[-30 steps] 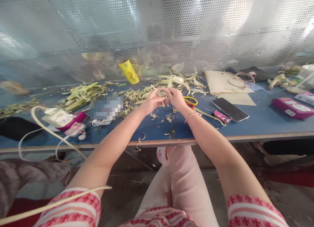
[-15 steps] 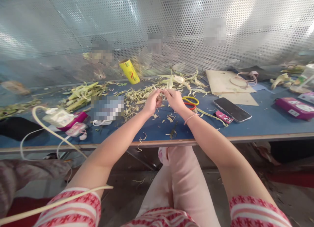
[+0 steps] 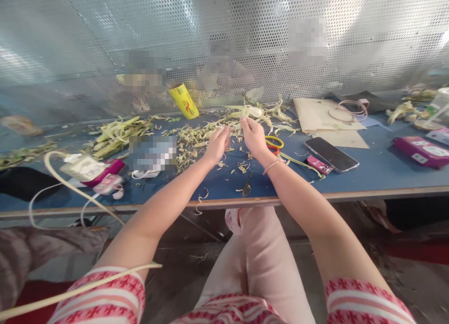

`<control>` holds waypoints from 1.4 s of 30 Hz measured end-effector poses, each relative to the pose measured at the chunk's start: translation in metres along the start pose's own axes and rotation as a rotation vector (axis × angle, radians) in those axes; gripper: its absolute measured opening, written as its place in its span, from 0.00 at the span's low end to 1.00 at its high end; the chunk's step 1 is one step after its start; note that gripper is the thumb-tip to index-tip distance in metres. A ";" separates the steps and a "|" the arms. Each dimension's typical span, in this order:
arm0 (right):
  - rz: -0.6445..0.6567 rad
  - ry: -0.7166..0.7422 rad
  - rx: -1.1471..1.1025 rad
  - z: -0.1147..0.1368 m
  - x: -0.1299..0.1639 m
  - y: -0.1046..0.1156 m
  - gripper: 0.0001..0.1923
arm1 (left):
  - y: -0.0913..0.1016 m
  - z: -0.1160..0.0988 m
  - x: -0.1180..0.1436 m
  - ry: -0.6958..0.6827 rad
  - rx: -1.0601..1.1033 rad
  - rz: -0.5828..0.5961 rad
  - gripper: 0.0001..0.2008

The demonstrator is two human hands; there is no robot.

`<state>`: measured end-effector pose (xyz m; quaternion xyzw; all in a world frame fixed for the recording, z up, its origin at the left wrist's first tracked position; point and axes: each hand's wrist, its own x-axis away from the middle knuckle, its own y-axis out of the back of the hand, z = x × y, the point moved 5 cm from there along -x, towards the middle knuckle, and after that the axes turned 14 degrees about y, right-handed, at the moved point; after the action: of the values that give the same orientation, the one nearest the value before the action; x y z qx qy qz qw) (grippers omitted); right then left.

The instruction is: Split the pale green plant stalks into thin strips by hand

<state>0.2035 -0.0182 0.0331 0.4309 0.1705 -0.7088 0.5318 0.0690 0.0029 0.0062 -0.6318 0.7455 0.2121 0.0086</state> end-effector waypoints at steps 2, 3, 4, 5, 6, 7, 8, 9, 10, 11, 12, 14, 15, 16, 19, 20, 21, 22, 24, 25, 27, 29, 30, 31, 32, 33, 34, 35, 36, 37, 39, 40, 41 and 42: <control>0.025 0.029 0.041 0.000 0.001 0.000 0.22 | 0.003 -0.001 0.001 0.041 0.017 -0.045 0.29; 0.048 0.042 0.060 -0.001 0.001 0.000 0.22 | 0.003 -0.001 0.002 0.055 0.021 -0.052 0.29; 0.074 0.053 0.078 -0.001 0.002 -0.001 0.21 | 0.003 -0.002 0.002 0.062 0.022 -0.047 0.29; 0.095 0.063 0.097 -0.002 0.002 -0.001 0.20 | 0.003 -0.002 0.001 0.072 0.030 -0.038 0.28; 0.113 0.073 0.115 -0.002 0.003 -0.002 0.19 | 0.003 -0.001 -0.001 0.086 0.049 -0.028 0.27; 0.131 0.084 0.130 -0.002 0.003 -0.002 0.19 | 0.003 0.001 -0.003 0.105 0.082 -0.015 0.27; 0.152 0.098 0.140 -0.002 0.003 -0.002 0.19 | 0.003 0.004 -0.005 0.127 0.124 -0.002 0.26; 0.176 0.112 0.147 -0.002 0.003 -0.003 0.19 | 0.002 0.007 -0.008 0.150 0.172 0.011 0.26; 0.201 0.126 0.152 -0.001 0.003 -0.004 0.19 | 0.001 0.011 -0.011 0.174 0.215 0.029 0.25; 0.226 0.137 0.157 -0.001 0.003 -0.006 0.18 | -0.001 0.015 -0.014 0.197 0.244 0.046 0.25; 0.248 0.148 0.165 0.000 0.003 -0.007 0.18 | -0.002 0.019 -0.016 0.220 0.256 0.055 0.25; 0.276 0.169 0.187 0.000 0.004 -0.009 0.19 | -0.003 0.025 -0.019 0.246 0.234 0.052 0.24; 0.286 0.178 0.201 0.001 0.004 -0.010 0.19 | -0.003 0.026 -0.019 0.244 0.208 0.040 0.24; 0.297 0.185 0.218 0.000 0.004 -0.011 0.19 | -0.002 0.026 -0.019 0.233 0.175 0.025 0.24; 0.340 0.184 0.301 -0.001 0.004 -0.014 0.18 | 0.001 0.018 -0.014 0.172 0.057 -0.028 0.22; 0.355 0.177 0.340 -0.002 0.004 -0.015 0.17 | 0.002 0.014 -0.012 0.149 0.014 -0.050 0.21; 0.368 0.169 0.382 -0.003 0.005 -0.016 0.16 | 0.002 0.010 -0.010 0.124 -0.031 -0.069 0.20; 0.380 0.163 0.422 -0.003 0.005 -0.017 0.15 | 0.003 0.005 -0.007 0.098 -0.079 -0.085 0.19; 0.395 0.156 0.485 -0.005 0.005 -0.018 0.14 | 0.003 -0.003 -0.002 0.047 -0.167 -0.112 0.18; 0.399 0.155 0.503 -0.006 0.005 -0.019 0.14 | 0.002 -0.007 0.000 0.026 -0.205 -0.120 0.18; 0.391 0.157 0.501 -0.009 0.005 -0.021 0.13 | 0.001 -0.011 0.003 -0.005 -0.260 -0.132 0.18; 0.360 0.161 0.439 -0.011 0.005 -0.022 0.12 | 0.000 -0.013 0.005 -0.021 -0.271 -0.136 0.17; 0.341 0.161 0.389 -0.012 0.005 -0.023 0.12 | 0.000 -0.012 0.005 -0.023 -0.258 -0.137 0.17; 0.319 0.157 0.333 -0.012 0.005 -0.023 0.11 | 0.001 -0.012 0.004 -0.020 -0.235 -0.139 0.17; 0.295 0.147 0.282 -0.012 0.005 -0.023 0.11 | 0.002 -0.010 0.003 -0.012 -0.205 -0.142 0.17; 0.269 0.129 0.240 -0.012 0.005 -0.022 0.11 | 0.003 -0.009 0.002 -0.001 -0.177 -0.148 0.17; 0.239 0.104 0.211 -0.012 0.004 -0.021 0.11 | 0.004 -0.007 0.001 0.011 -0.154 -0.158 0.17; 0.211 0.074 0.192 -0.011 0.004 -0.020 0.12 | 0.006 -0.006 -0.001 0.020 -0.135 -0.173 0.17; 0.185 0.043 0.179 -0.011 0.004 -0.018 0.14 | 0.008 -0.004 -0.002 0.023 -0.119 -0.191 0.18; 0.165 0.012 0.166 -0.010 0.003 -0.017 0.15 | 0.010 -0.003 -0.004 0.022 -0.104 -0.209 0.20; 0.144 -0.031 0.137 -0.009 0.003 -0.017 0.16 | 0.015 -0.002 -0.005 0.011 -0.076 -0.242 0.22; 0.140 -0.041 0.121 -0.009 0.003 -0.017 0.16 | 0.016 -0.002 -0.006 0.005 -0.065 -0.256 0.22; 0.135 -0.046 0.106 -0.008 0.003 -0.017 0.16 | 0.018 -0.002 -0.006 -0.003 -0.062 -0.269 0.23; 0.130 -0.047 0.093 -0.008 0.003 -0.017 0.16 | 0.018 -0.003 -0.005 -0.011 -0.069 -0.279 0.23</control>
<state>0.1911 -0.0074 0.0226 0.4484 0.0966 -0.6899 0.5600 0.0535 0.0085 0.0162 -0.7279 0.6428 0.2379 0.0206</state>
